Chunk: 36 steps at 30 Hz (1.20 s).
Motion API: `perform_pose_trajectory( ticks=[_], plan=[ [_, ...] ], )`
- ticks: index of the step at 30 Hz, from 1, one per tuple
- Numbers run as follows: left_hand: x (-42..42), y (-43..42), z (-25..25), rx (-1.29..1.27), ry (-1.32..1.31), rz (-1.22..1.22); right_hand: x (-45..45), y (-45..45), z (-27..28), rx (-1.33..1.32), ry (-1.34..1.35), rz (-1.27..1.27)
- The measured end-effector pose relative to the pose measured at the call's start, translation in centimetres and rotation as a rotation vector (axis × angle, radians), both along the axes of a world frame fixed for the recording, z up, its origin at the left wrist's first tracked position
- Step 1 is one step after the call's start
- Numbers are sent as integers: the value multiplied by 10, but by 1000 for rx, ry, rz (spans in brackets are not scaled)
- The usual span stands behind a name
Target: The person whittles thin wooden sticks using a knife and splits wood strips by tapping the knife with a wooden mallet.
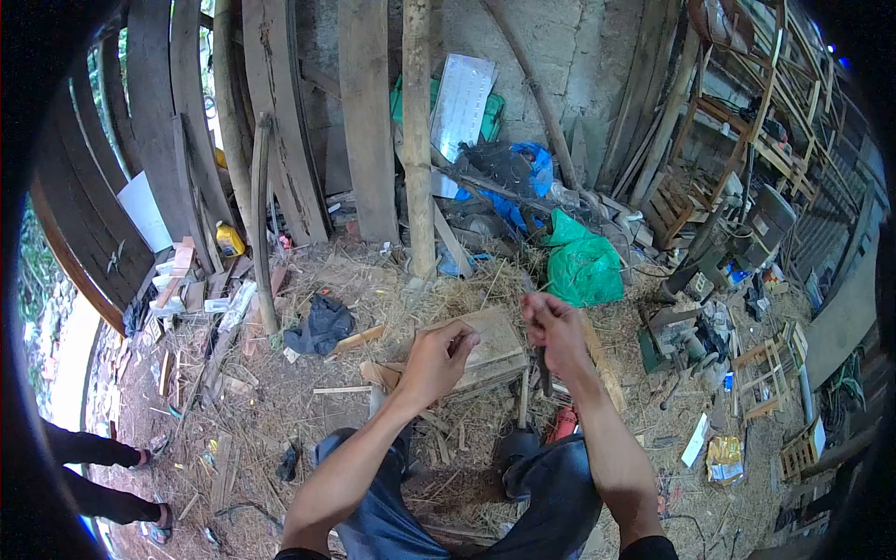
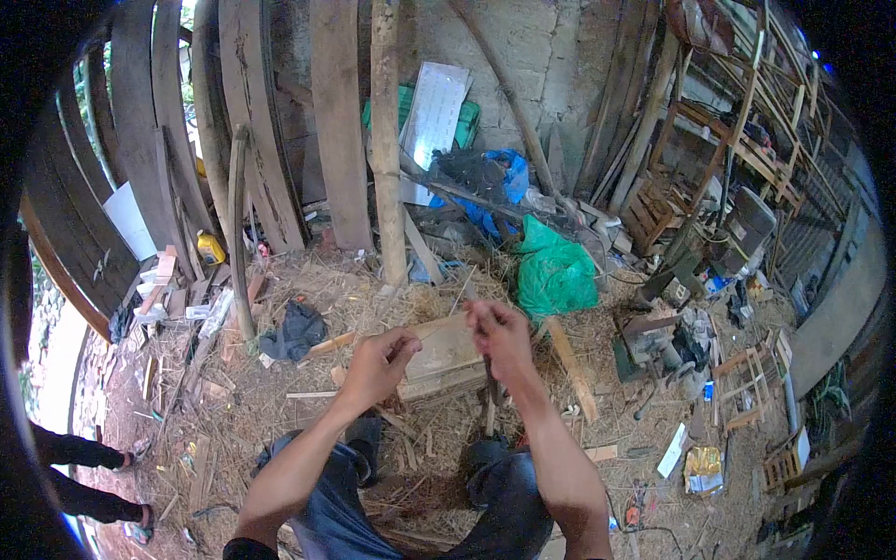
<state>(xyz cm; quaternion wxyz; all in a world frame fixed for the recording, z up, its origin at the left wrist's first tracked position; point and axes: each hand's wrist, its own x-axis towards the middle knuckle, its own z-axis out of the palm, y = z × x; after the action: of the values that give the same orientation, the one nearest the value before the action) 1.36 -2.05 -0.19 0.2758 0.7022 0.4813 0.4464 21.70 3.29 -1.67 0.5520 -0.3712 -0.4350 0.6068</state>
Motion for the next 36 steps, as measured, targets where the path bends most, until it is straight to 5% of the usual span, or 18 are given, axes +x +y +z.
perform_pose_trajectory(
  ticks=[13, 15, 27, 36],
  plan=[
    [7, 3, -2, 21, -10, -30, -11, -17, 13, -9, -152, 196],
    [5, 3, -4, 79, -35, -25, -4, -3, 8, 7, -127, 10],
    [2, 3, -4, 73, 14, -6, -1, -15, 11, -51, -39, 147],
    [-4, 1, -6, 37, -4, -15, 16, 0, 3, -18, -78, -10]
  ],
)
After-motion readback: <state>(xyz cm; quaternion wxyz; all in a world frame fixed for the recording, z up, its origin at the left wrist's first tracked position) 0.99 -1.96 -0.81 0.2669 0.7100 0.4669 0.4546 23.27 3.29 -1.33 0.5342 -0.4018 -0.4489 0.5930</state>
